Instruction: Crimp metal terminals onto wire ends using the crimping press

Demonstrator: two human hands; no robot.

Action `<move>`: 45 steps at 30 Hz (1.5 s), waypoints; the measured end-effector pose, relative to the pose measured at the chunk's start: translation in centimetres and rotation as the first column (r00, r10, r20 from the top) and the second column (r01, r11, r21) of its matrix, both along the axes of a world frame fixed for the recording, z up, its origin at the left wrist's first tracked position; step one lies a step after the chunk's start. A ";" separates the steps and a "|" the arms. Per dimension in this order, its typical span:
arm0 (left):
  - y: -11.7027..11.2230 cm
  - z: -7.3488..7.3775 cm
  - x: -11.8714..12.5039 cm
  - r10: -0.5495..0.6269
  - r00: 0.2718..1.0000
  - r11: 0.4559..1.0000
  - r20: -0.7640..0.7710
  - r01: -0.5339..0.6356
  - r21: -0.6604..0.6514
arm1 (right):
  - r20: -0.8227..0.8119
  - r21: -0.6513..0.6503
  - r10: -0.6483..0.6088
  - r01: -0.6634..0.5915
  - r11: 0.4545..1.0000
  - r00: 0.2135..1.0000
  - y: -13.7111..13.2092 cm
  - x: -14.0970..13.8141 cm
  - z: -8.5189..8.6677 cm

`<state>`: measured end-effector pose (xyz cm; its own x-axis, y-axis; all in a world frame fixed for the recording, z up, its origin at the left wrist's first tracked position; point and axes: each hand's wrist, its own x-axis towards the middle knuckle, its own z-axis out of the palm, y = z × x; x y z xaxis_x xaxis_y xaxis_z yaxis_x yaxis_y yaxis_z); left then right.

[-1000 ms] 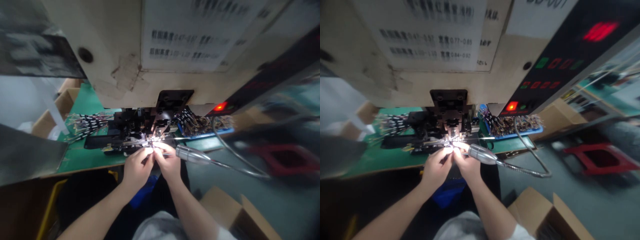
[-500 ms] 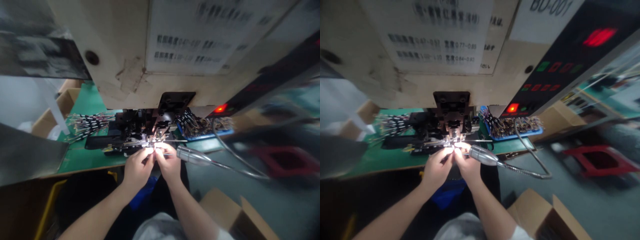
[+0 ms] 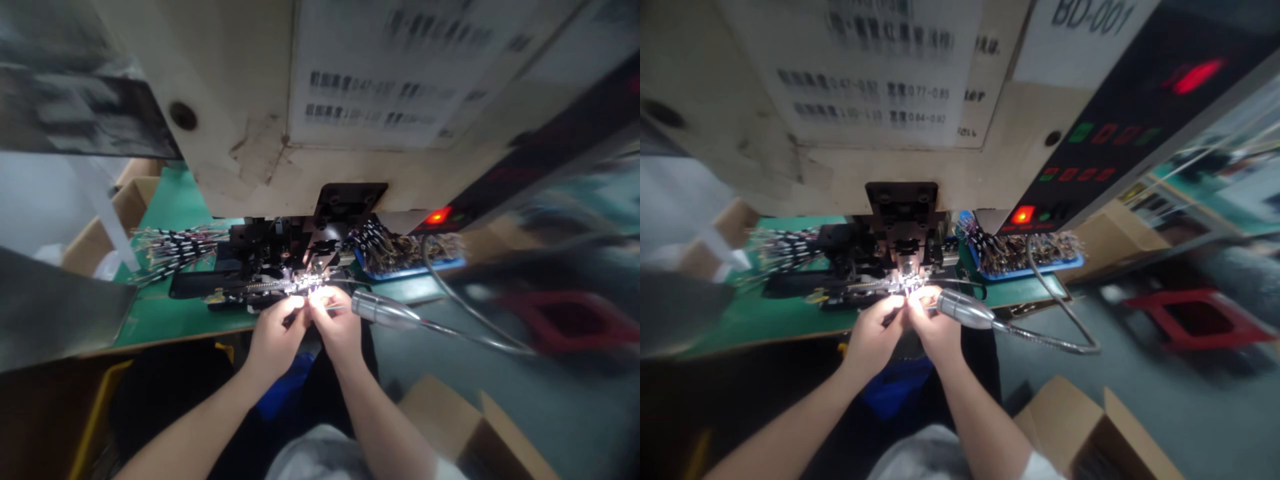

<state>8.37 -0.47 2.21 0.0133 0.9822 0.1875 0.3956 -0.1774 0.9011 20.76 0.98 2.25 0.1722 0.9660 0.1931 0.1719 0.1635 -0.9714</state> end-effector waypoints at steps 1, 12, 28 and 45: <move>0.0 0.0 0.0 0.007 1.000 1.000 -0.008 -0.007 0.004 | 0.005 0.003 -0.011 0.011 1.000 1.000 0.0 -0.1 0.1; 0.0 -0.5 -0.2 0.044 0.989 0.993 -0.143 -0.027 0.113 | 0.058 0.041 -0.008 0.006 0.999 0.998 0.0 0.2 -0.3; 0.0 -0.6 0.0 0.026 0.989 0.990 -0.145 -0.006 0.141 | 0.062 0.094 -0.018 0.012 0.995 0.998 -0.1 0.3 -0.8; -0.1 -0.5 -0.1 0.094 0.978 0.966 -0.184 -0.045 0.256 | 0.062 0.006 0.009 -0.009 1.000 0.998 0.1 0.1 -0.6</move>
